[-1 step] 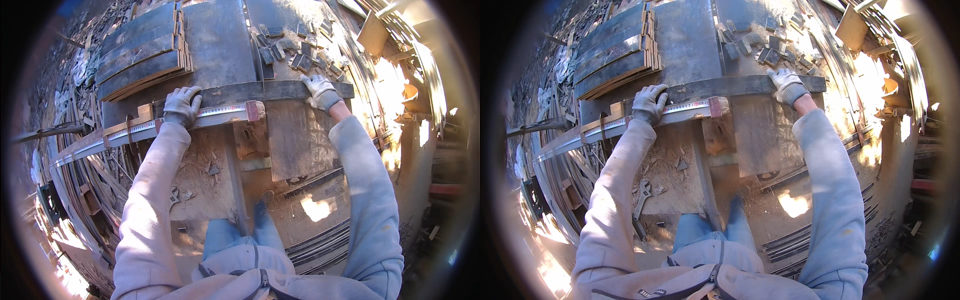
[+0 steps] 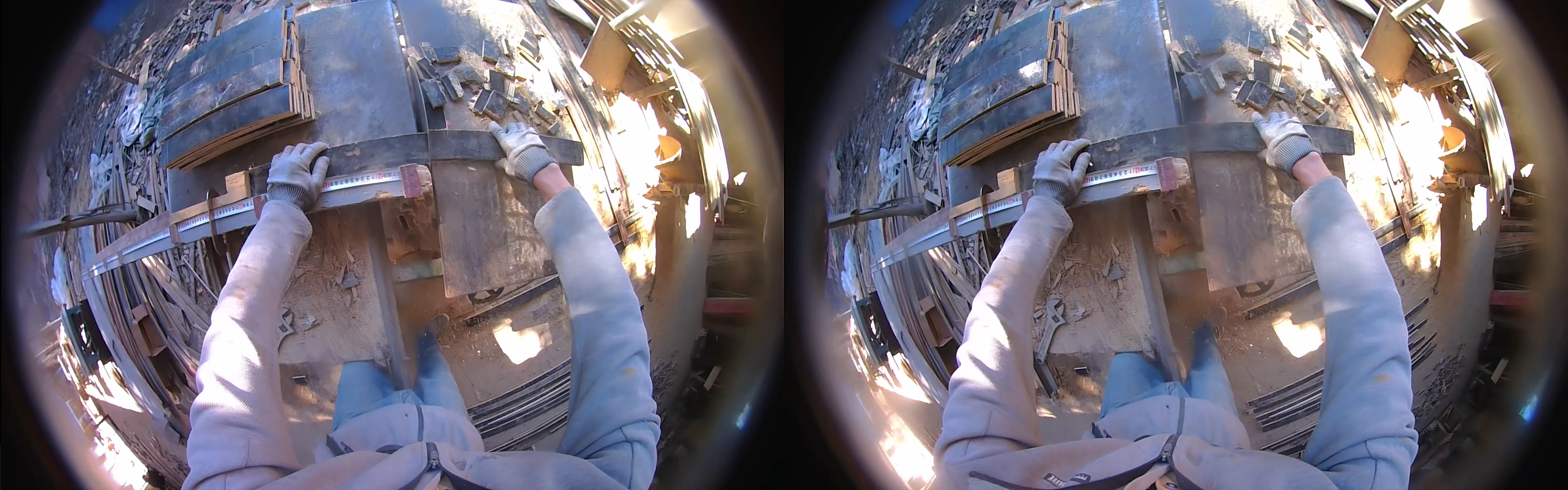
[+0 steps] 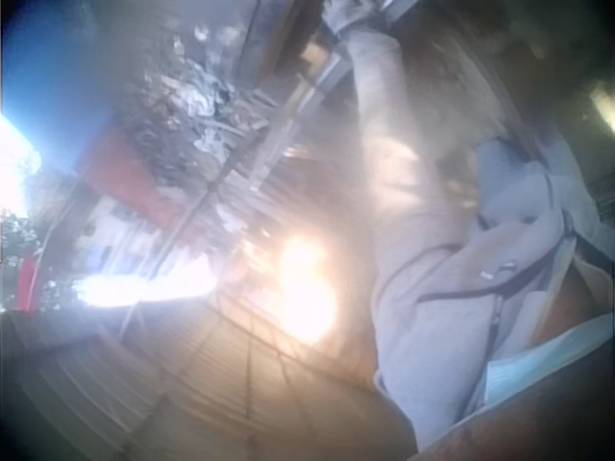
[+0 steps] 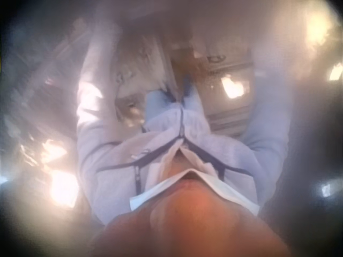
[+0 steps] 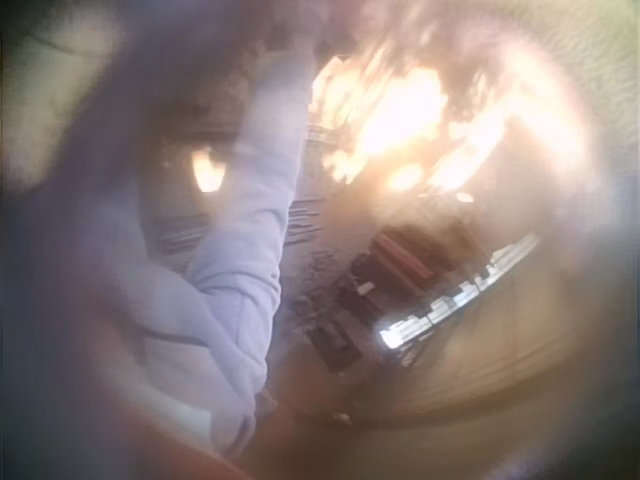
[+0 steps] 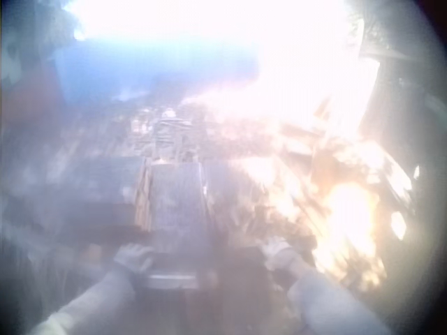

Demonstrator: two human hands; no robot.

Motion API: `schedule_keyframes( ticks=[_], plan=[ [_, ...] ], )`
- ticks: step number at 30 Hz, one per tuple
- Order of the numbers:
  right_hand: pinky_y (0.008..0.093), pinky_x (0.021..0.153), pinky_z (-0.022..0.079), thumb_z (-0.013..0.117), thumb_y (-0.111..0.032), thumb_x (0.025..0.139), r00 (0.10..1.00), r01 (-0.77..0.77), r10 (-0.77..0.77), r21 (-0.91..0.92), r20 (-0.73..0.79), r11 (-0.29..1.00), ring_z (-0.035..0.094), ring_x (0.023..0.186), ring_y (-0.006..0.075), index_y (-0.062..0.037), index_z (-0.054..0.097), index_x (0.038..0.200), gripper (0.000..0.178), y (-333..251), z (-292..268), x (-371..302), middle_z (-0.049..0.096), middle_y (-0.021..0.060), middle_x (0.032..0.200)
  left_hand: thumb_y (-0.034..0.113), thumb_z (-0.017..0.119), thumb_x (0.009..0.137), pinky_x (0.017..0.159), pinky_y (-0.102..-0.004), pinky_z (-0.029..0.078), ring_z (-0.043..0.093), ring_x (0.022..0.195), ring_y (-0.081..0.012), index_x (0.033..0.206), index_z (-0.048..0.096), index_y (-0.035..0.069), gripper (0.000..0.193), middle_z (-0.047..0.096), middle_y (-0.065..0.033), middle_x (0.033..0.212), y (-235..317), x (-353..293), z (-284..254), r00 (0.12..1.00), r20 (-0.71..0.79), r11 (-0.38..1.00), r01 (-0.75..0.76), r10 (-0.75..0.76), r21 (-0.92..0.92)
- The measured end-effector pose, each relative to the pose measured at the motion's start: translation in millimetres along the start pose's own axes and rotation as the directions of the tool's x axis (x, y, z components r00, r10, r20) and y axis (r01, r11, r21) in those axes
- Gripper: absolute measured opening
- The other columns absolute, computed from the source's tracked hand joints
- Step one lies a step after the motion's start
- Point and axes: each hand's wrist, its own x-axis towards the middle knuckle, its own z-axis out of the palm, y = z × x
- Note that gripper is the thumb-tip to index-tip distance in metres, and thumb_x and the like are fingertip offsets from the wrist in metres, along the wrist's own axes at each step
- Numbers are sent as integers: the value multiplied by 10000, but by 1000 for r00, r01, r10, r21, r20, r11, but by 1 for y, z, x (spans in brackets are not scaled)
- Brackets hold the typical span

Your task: The person positions long metal bars on a table saw, aligns them with the blade, and cuts them into shorter pieces. The person then stacks the cut pieces on the table and repeats the process with additional bars.

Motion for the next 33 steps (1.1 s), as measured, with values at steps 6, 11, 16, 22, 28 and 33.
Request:
schedule_keyframes(
  ticks=[6,11,16,22,28,33],
  plan=[
    [495,1098,503,845,-472,874,969,-226,227,-21,102,974,614,1299,410,-36,412,1632,976,-12,6,-74,642,254,1386,331,640,1043,1073,-465,479,652,1186,-329,1293,743,189,305,737,-92,1214,-6,4,9,999,-47,1000,-23,24,18],
    [486,1070,499,846,-423,885,963,-263,256,82,89,961,623,1271,396,-32,424,1619,933,11,9,-143,656,236,1341,312,622,1043,1033,-484,500,647,1168,-356,1292,736,182,303,724,-115,1221,16,3,-6,998,-20,998,-58,58,-27],
    [497,1131,463,839,-433,892,937,-334,346,151,-56,930,586,1326,403,-23,439,1606,915,9,-22,-139,635,236,1395,279,648,1025,1035,-491,486,640,1151,-359,1298,734,179,303,714,-113,1210,56,1,-45,998,18,997,-52,53,-51],
    [516,1116,492,646,-570,1009,841,-449,478,819,252,358,610,1331,405,-7,574,1449,718,-92,-80,-178,638,260,1418,248,668,990,1049,-513,478,639,1152,-369,1272,719,183,294,709,-115,1213,102,-16,-78,996,75,996,-45,50,-74],
    [454,946,589,651,-570,1001,796,-504,555,774,243,384,739,1054,388,12,610,1242,631,-152,-105,-194,736,233,1104,274,699,973,1093,-512,461,626,1190,-359,1321,713,206,355,696,-104,1243,133,-94,-127,971,239,993,46,-18,-112],
    [489,961,584,664,-490,1003,927,-353,161,646,338,677,715,1142,389,-76,660,1236,475,-151,-86,-167,718,203,1203,337,696,996,1097,-532,443,611,1206,-373,1372,689,194,403,683,-129,1272,147,-94,-149,930,368,989,64,-11,-134]
  ],
)
